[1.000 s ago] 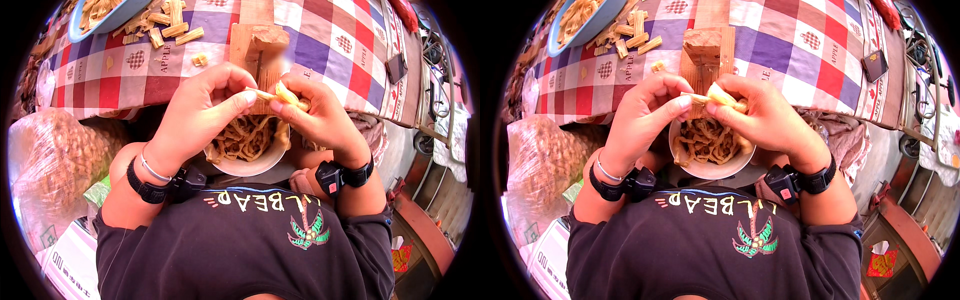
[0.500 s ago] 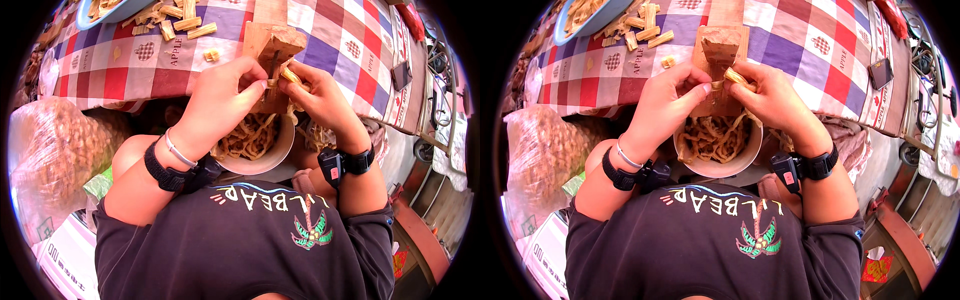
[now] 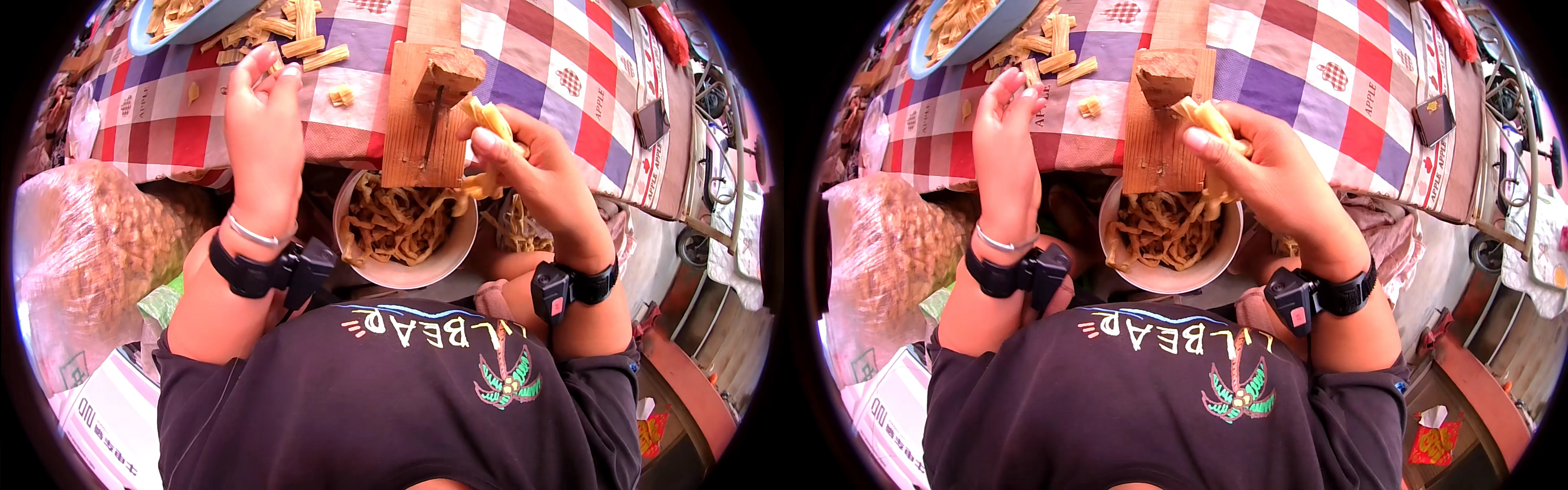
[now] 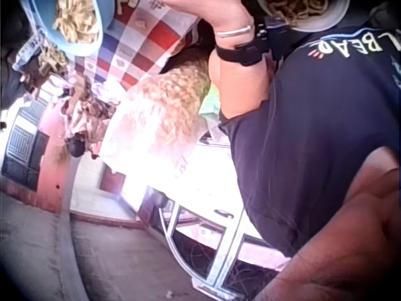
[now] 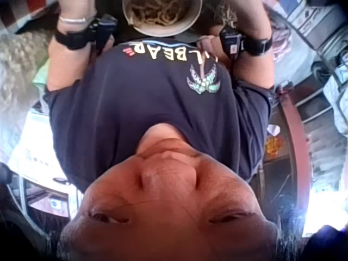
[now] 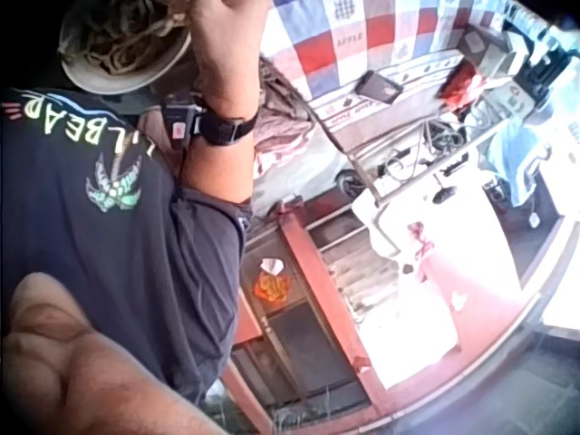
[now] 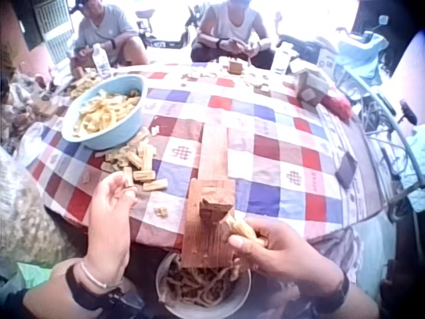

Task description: The person ties small strips of dough into knots by hand and places them into a bowl.

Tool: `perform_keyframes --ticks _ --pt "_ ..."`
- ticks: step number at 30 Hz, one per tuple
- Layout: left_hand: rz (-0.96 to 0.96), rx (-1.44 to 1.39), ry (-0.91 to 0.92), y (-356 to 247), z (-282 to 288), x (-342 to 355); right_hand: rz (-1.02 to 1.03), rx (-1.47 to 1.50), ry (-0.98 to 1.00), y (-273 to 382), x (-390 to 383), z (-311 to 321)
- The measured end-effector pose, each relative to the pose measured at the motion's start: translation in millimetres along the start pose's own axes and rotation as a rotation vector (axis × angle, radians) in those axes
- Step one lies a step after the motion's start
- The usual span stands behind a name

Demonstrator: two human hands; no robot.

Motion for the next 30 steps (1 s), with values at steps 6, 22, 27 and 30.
perform_keyframes --ticks 6,22,27,30 --pt "0.036 -0.074 0.755 -36.4 -37.1 -43.2 0.091 0.270 -0.084 -1.1 -6.7 -12.4" --pt "0.376 -0.110 0.924 -20.9 -35.3 -33.8 0.036 0.198 -0.187 -14.9 7.1 4.7" --pt "0.195 0.097 0.835 -13.0 -27.3 -22.7 0.083 0.107 -0.189 -23.1 9.9 3.6" --pt "0.180 0.139 0.814 -8.3 -27.5 -19.3 0.103 0.052 -0.180 -25.9 12.1 4.7"
Point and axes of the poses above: each hand's wrist, its own x-axis towards the middle knuckle, its own z-axis out of the back of the hand, y = z × x, the point moved 3 cm from there along x, towards the middle knuckle, and after that the axes turned 11 degrees about y, right-handed, at the moved point
